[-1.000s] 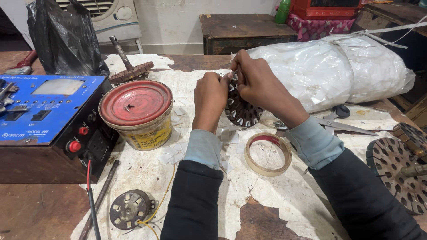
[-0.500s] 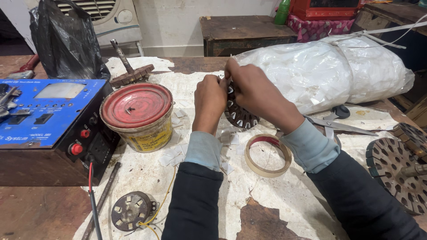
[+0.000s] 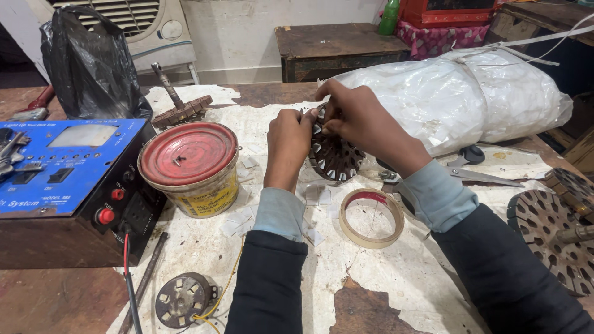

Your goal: The person presses small pieces of tape onto the teeth of a metal sprocket one at a time, working around the disc. Near the end they pick up scissors and trim the tape pieces while holding the sprocket.

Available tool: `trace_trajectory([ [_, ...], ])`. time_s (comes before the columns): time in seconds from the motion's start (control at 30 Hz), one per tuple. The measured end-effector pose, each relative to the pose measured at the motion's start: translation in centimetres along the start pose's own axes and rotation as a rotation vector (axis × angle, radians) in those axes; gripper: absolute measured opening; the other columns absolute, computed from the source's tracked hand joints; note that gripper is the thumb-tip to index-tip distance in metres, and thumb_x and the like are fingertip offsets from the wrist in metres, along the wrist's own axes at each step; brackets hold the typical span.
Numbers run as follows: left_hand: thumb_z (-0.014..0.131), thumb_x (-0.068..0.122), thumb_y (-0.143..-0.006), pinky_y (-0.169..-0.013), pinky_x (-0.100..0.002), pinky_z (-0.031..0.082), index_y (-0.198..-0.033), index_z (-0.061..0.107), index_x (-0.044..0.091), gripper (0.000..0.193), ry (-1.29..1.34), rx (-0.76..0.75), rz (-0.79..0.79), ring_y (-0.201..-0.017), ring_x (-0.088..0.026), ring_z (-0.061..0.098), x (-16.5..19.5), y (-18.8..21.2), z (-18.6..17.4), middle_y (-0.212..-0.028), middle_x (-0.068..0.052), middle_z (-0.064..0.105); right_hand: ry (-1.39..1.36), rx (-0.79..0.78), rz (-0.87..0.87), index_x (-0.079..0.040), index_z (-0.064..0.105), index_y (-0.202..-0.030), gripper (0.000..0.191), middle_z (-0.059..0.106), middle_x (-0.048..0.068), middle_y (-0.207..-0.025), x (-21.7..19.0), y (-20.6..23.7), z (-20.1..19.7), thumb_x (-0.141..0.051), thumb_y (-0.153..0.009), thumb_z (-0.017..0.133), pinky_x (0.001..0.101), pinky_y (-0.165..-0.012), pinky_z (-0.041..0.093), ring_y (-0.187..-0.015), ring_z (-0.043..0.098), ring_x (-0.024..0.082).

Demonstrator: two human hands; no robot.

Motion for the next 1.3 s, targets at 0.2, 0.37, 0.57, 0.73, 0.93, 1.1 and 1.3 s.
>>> trace_trajectory([
  [0.2, 0.062, 0.042, -0.097, -0.081, -0.049, 0.054, -0.098, 0.069, -0.003, 0.046, -0.072, -0.054, -0.016, -0.096, -0.041, 0.071, -0.2, -0.4, 1.1, -0.098, -0.026, 0.072, -0.106, 0.050, 0.103, -0.002, 0.062, -0.118, 0.045, 0.072, 0.006, -0.084, 1.6, 0.1, -0.6, 0.001, -0.078, 0.082, 0.0306, -0.067, 0.059, -0.075, 0.073, 0.016],
  [0.37, 0.058, 0.038, -0.098, -0.089, -0.048, 0.053, -0.113, 0.065, -0.002, 0.043, -0.144, -0.223, -0.028, -0.109, -0.040, 0.068, 0.5, -0.4, 2.4, -0.114, -0.026, 0.070, -0.063, 0.010, 0.007, 0.000, 0.064, -0.117, 0.049, 0.072, 0.008, -0.086, 1.2, 0.0, 0.0, 0.004, -0.073, 0.084, 0.0308, -0.069, 0.059, -0.077, 0.072, 0.018],
  [0.57, 0.057, 0.037, -0.098, -0.087, -0.046, 0.054, -0.116, 0.062, -0.003, 0.044, -0.047, -0.243, -0.102, -0.106, -0.035, 0.071, 0.3, 0.5, 2.3, -0.114, -0.023, 0.070, -0.069, -0.013, 0.127, -0.003, 0.064, -0.120, 0.045, 0.074, 0.004, -0.090, 2.9, 0.2, 0.2, -0.004, -0.079, 0.083, 0.0281, -0.075, 0.061, -0.084, 0.075, 0.013],
  [0.73, 0.058, 0.031, -0.098, -0.082, -0.044, 0.055, -0.115, 0.061, -0.006, 0.041, 0.105, -0.214, -0.089, -0.098, -0.031, 0.073, -0.3, 0.1, 1.9, -0.110, -0.021, 0.071, -0.011, -0.092, 0.184, -0.007, 0.065, -0.120, 0.060, 0.057, 0.009, -0.111, 4.1, 0.1, -0.1, -0.013, -0.067, 0.094, 0.0303, -0.078, 0.060, -0.090, 0.067, 0.019],
  [0.93, 0.077, 0.025, -0.077, -0.071, -0.038, 0.061, -0.112, 0.060, -0.009, 0.052, 0.214, -0.318, -0.029, -0.086, -0.028, 0.078, -0.2, 0.1, 3.0, -0.100, -0.023, 0.075, -0.128, -0.202, 0.167, -0.015, 0.062, -0.131, 0.068, 0.052, 0.007, -0.127, 4.3, 0.3, 0.0, -0.019, -0.070, 0.091, 0.0361, -0.095, 0.055, -0.115, 0.060, 0.023],
  [1.1, 0.073, 0.033, -0.088, -0.074, -0.038, 0.060, -0.119, 0.055, -0.011, 0.056, 0.186, -0.263, -0.039, -0.091, -0.029, 0.077, 0.2, 0.6, 3.2, -0.106, -0.024, 0.071, -0.211, -0.246, 0.301, -0.020, 0.062, -0.136, 0.065, 0.052, 0.006, -0.134, 5.0, 0.8, 0.4, -0.019, -0.075, 0.084, 0.0392, -0.106, 0.048, -0.127, 0.054, 0.026],
  [1.3, 0.065, 0.031, -0.094, -0.083, -0.042, 0.061, -0.128, 0.045, -0.014, 0.060, 0.065, -0.192, -0.022, -0.102, -0.039, 0.074, 0.7, 0.8, 3.6, -0.112, -0.031, 0.068, -0.322, -0.307, 0.349, -0.025, 0.057, -0.146, 0.058, 0.046, 0.005, -0.151, 5.4, 1.2, 0.1, -0.018, -0.089, 0.070, 0.0380, -0.111, 0.044, -0.138, 0.049, 0.024],
])
Point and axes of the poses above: each hand's wrist, its own y-axis away from the middle knuckle, its own z-axis out of the palm, x = y × z, the point moved 8 cm from there along -y, towards the middle knuckle
